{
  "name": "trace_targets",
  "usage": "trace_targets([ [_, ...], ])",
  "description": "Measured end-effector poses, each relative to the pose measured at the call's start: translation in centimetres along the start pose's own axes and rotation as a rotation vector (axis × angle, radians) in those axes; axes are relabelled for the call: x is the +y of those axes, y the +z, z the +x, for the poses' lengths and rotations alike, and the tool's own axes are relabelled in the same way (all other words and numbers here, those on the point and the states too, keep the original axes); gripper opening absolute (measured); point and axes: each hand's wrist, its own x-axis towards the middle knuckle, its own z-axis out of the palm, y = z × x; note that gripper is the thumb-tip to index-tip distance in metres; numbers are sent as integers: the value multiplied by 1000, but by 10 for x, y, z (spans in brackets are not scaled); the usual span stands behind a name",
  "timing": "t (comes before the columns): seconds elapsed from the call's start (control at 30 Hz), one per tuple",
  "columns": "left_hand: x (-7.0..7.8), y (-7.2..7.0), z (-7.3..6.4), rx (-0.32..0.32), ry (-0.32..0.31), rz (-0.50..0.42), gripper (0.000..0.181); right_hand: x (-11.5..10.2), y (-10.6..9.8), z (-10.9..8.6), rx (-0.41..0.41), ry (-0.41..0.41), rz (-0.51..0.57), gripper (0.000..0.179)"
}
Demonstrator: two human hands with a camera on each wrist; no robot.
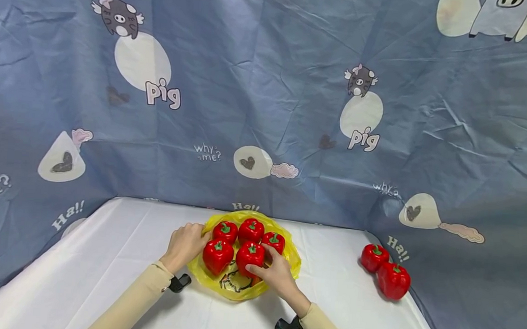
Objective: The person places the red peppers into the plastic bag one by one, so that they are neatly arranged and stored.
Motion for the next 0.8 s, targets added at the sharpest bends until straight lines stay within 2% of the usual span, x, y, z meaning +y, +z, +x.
trace_targets([
  [0.33, 1, -1, -1, 7, 10, 4, 36, 1, 17, 10, 67, 61, -30, 78],
  [0.63, 1, 0, 0, 18, 23, 7, 38, -1, 25, 13, 101, 65, -71, 79],
  [0.8, 1, 1, 0, 11, 14, 11, 38, -1, 26, 13, 113, 70, -42, 76],
])
